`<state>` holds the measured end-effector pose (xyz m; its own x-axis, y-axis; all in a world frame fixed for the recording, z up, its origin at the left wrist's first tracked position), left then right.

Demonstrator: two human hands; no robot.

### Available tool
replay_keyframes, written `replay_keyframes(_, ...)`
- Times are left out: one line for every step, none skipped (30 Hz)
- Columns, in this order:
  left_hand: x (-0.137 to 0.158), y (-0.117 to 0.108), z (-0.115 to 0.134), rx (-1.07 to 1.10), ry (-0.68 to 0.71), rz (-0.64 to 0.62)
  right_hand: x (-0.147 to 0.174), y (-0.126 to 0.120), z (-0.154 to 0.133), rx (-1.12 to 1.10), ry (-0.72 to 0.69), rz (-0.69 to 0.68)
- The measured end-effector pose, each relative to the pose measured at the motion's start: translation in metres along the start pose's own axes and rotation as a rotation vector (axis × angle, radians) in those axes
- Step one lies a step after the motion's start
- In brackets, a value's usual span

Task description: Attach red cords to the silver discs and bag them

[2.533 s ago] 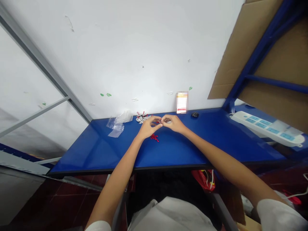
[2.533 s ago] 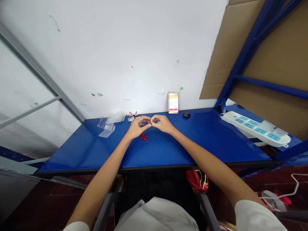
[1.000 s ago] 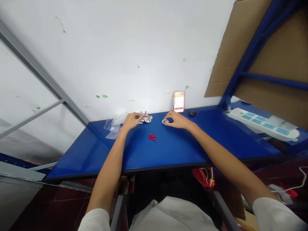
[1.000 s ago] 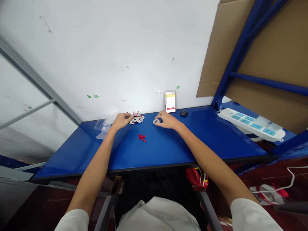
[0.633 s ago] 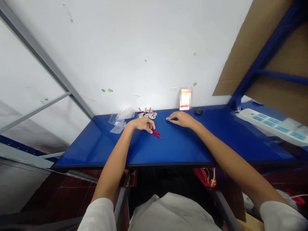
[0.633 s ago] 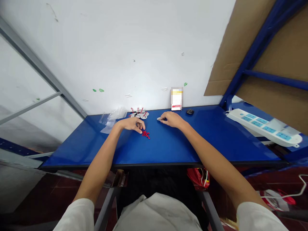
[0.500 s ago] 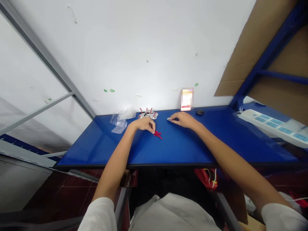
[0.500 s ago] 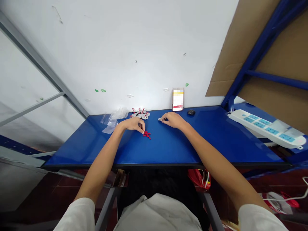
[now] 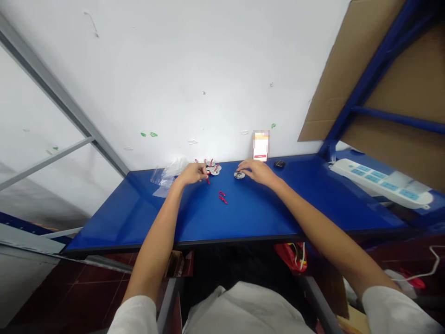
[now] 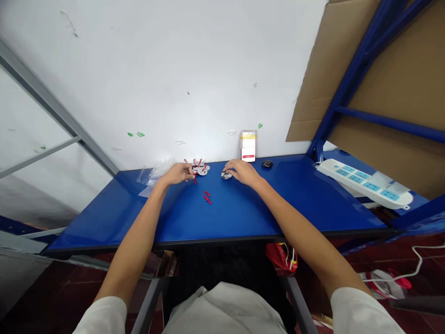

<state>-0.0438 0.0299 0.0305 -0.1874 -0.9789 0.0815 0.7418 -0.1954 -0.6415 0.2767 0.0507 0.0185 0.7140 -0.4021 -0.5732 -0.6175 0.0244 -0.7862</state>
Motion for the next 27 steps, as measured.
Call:
replay_keyframes(-0.001,0.001,0.002,0.032,0.033,0.029,-0.002,-0.002,-0.004,-0.007,-0.020,0.030)
replay_keyframes(-0.001,0.003,0.005,0.067,0.059,0.049,-0.003,-0.003,-0.008,-0.016,-0.039,0.057)
replay_keyframes(-0.001,0.006,0.008,0.097,0.078,0.062,-0.005,-0.003,-0.012,-0.023,-0.058,0.078)
replay_keyframes(-0.001,0.009,0.011,0.120,0.089,0.072,-0.006,-0.003,-0.016,-0.025,-0.075,0.095)
replay_keyframes(-0.002,0.011,0.014,0.133,0.093,0.076,-0.007,-0.002,-0.019,-0.022,-0.087,0.109)
replay_keyframes(-0.002,0.014,0.016,0.137,0.092,0.077,-0.008,-0.001,-0.022,-0.015,-0.094,0.120)
replay_keyframes(-0.002,0.016,0.017,0.137,0.090,0.077,-0.009,0.000,-0.025,-0.008,-0.096,0.129)
replay_keyframes(-0.003,0.017,0.017,0.135,0.090,0.083,-0.009,0.001,-0.028,-0.004,-0.095,0.137)
replay_keyframes(-0.004,0.018,0.017,0.128,0.096,0.097,-0.010,0.002,-0.031,-0.002,-0.092,0.139)
replay_keyframes(-0.005,0.018,0.017,0.114,0.109,0.121,-0.010,0.003,-0.034,-0.003,-0.089,0.130)
replay_keyframes(-0.005,0.017,0.017,0.099,0.127,0.154,-0.011,0.004,-0.036,-0.010,-0.083,0.110)
replay_keyframes(-0.006,0.016,0.016,0.086,0.143,0.188,-0.011,0.005,-0.038,-0.026,-0.071,0.079)
replay_keyframes(-0.007,0.016,0.016,0.082,0.150,0.213,-0.011,0.007,-0.039,-0.048,-0.055,0.046)
replay_keyframes(-0.007,0.015,0.015,0.091,0.140,0.225,-0.011,0.008,-0.040,-0.071,-0.037,0.018)
replay_keyframes(-0.007,0.014,0.014,0.115,0.118,0.227,-0.011,0.009,-0.040,-0.089,-0.020,0.000)
replay_keyframes(-0.007,0.014,0.013,0.139,0.090,0.226,-0.010,0.010,-0.040,-0.099,-0.004,-0.002)
replay_keyframes(-0.006,0.012,0.012,0.147,0.064,0.228,-0.010,0.011,-0.039,-0.098,0.006,0.008)
replay_keyframes(-0.006,0.010,0.011,0.129,0.046,0.231,-0.010,0.011,-0.038,-0.090,0.011,0.024)
replay_keyframes(-0.005,0.008,0.009,0.088,0.034,0.232,-0.009,0.012,-0.037,-0.080,0.016,0.040)
replay_keyframes(-0.005,0.006,0.007,0.032,0.025,0.224,-0.009,0.011,-0.036,-0.073,0.021,0.051)
replay_keyframes(-0.004,0.004,0.005,-0.027,0.012,0.204,-0.009,0.011,-0.036,-0.067,0.025,0.058)
replay_keyframes(-0.004,0.002,0.002,-0.074,-0.007,0.175,-0.009,0.010,-0.035,-0.065,0.028,0.059)
replay_keyframes(-0.005,0.001,-0.001,-0.103,-0.028,0.137,-0.009,0.010,-0.036,-0.066,0.029,0.057)
replay_keyframes(-0.005,0.001,-0.004,-0.114,-0.047,0.097,-0.009,0.009,-0.036,-0.068,0.029,0.055)
replay_keyframes(-0.006,0.002,-0.005,-0.115,-0.059,0.062,-0.010,0.008,-0.037,-0.072,0.026,0.051)
replay_keyframes(-0.006,0.004,-0.006,-0.112,-0.060,0.028,-0.010,0.007,-0.038,-0.077,0.021,0.048)
replay_keyframes(-0.006,0.007,-0.005,-0.105,-0.052,-0.005,-0.010,0.007,-0.039,-0.081,0.015,0.047)
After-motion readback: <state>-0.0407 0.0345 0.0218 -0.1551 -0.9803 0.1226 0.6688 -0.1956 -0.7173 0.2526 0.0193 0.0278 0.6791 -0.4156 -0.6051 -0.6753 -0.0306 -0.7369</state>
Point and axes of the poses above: each hand's wrist, its own x-axis away from the middle knuckle, its own y-axis out of the palm, z = x × y, the point moved 3 cm from there along -x, towards the middle knuckle, and after that the axes turned 13 degrees about -y, right-handed, at the moved point
